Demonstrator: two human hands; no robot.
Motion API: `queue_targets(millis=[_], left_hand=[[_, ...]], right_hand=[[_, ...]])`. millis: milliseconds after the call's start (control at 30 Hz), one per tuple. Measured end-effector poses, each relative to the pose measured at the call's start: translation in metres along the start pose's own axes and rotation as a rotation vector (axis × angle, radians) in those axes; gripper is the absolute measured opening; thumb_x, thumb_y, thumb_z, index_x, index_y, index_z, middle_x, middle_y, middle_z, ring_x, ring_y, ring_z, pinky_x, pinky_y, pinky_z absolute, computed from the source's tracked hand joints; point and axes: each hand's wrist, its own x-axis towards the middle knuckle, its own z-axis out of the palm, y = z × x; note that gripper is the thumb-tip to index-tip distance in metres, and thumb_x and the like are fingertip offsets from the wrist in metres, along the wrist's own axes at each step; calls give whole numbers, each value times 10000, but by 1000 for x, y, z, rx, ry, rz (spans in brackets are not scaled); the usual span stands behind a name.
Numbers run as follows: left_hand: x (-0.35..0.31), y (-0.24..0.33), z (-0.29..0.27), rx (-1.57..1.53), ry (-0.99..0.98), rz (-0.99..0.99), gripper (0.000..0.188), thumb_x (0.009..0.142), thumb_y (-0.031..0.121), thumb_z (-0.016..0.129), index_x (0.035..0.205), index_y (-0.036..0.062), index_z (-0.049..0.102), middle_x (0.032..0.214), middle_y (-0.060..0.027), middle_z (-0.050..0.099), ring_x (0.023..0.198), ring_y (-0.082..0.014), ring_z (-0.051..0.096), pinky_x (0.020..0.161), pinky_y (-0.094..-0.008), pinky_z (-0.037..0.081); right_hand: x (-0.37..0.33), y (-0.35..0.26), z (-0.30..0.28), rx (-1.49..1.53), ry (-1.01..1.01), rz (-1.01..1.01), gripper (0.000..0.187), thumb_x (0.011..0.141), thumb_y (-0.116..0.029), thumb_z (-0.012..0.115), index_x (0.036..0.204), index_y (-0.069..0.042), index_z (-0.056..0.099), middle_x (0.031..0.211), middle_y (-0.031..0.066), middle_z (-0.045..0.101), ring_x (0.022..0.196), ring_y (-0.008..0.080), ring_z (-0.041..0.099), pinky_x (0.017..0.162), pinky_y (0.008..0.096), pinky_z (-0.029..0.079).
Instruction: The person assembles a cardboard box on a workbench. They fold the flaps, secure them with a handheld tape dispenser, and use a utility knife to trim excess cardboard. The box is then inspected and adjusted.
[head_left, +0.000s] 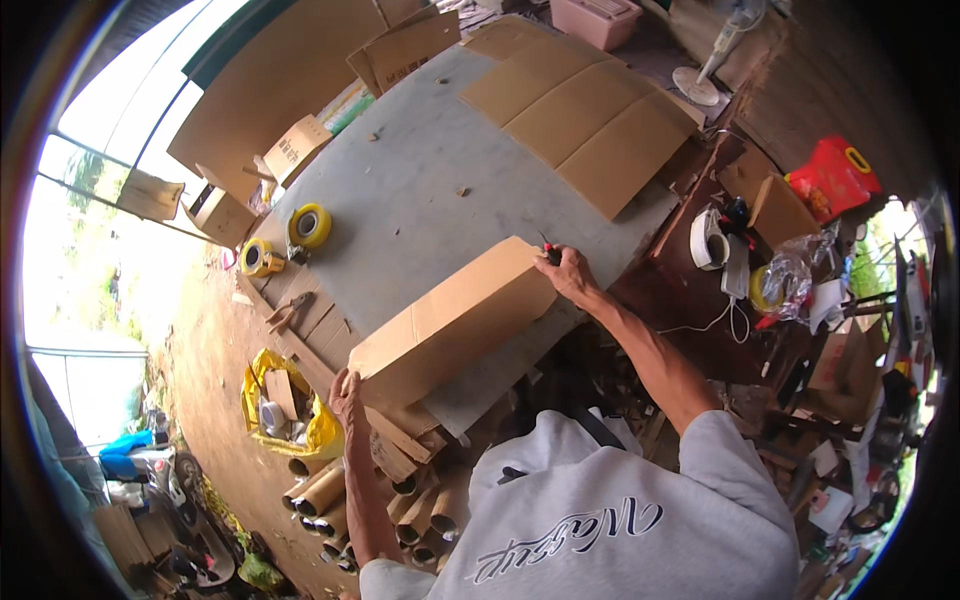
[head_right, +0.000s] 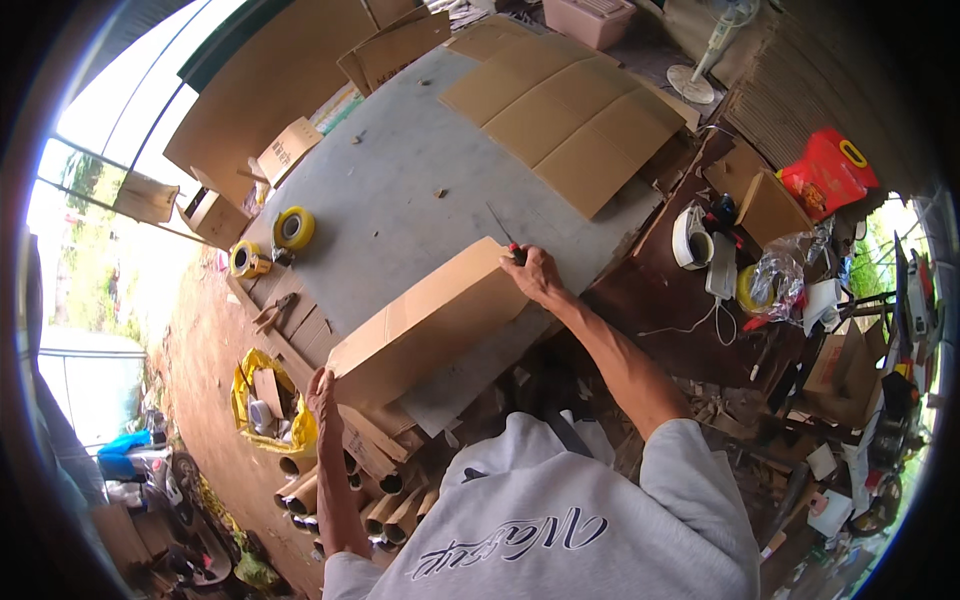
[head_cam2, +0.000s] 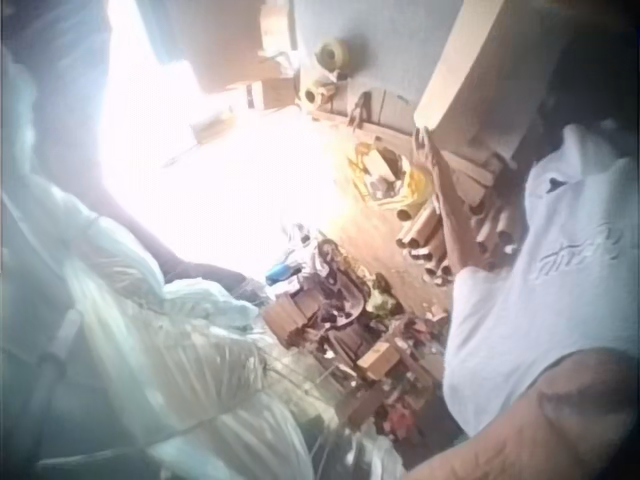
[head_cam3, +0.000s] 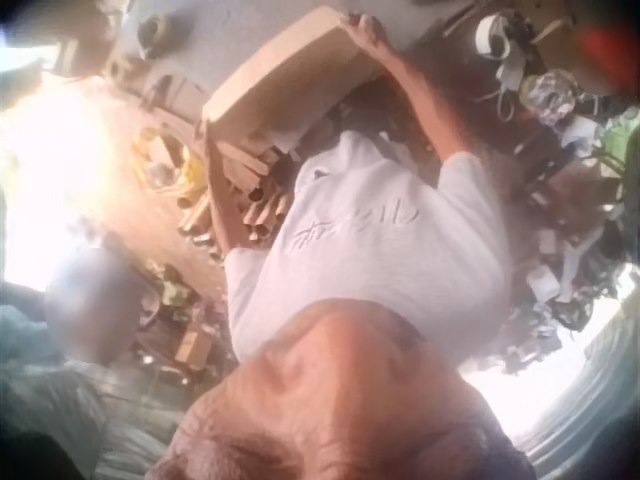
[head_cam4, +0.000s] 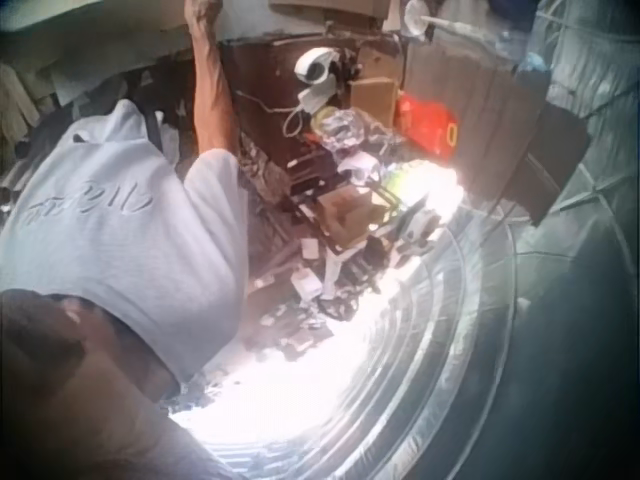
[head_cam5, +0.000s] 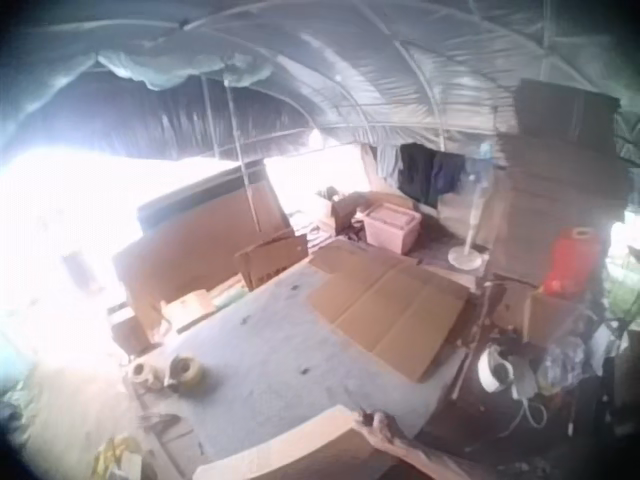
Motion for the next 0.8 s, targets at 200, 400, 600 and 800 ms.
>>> queue_targets(millis=[200, 400, 600, 800], left_hand=[[-10, 28, 29, 1114, 139, 465, 640, 713, 418, 896, 1304, 269, 699, 1463, -238, 503, 1297, -431, 514, 1122, -478, 362], [-12, 40, 103, 1077, -271, 768, 448, 821, 252, 795, 1236, 101, 719, 1299, -186, 666, 1217, -365, 610, 1060, -476, 427], [-12, 56, 156, 894, -305, 778, 438, 792, 166, 813, 1204, 47, 723, 1176, -155, 731, 997, -338, 721, 886, -411, 555], [-10, 44, 154, 905, -307, 727, 408, 835, 240, 798, 1204, 88, 713, 1171, -133, 730, 1036, -348, 695, 900, -452, 524]], right_hand=[[-50, -3, -21, -318, -24, -27, 262, 1035, -314, 559, 1035, -58, 615, 960, 181, 722, 898, 397, 704, 749, 467, 563], [-65, -11, -2, -366, -43, -169, 249, 1011, -299, 603, 984, -52, 606, 937, 178, 714, 863, 385, 705, 742, 456, 574], [-57, -6, 7, -412, -32, -147, 255, 1007, -288, 616, 984, -34, 606, 914, 192, 713, 826, 403, 706, 715, 472, 575], [-56, -5, 9, -403, -70, -147, 280, 1011, -307, 606, 981, -29, 606, 904, 197, 716, 817, 410, 708, 702, 483, 573]])
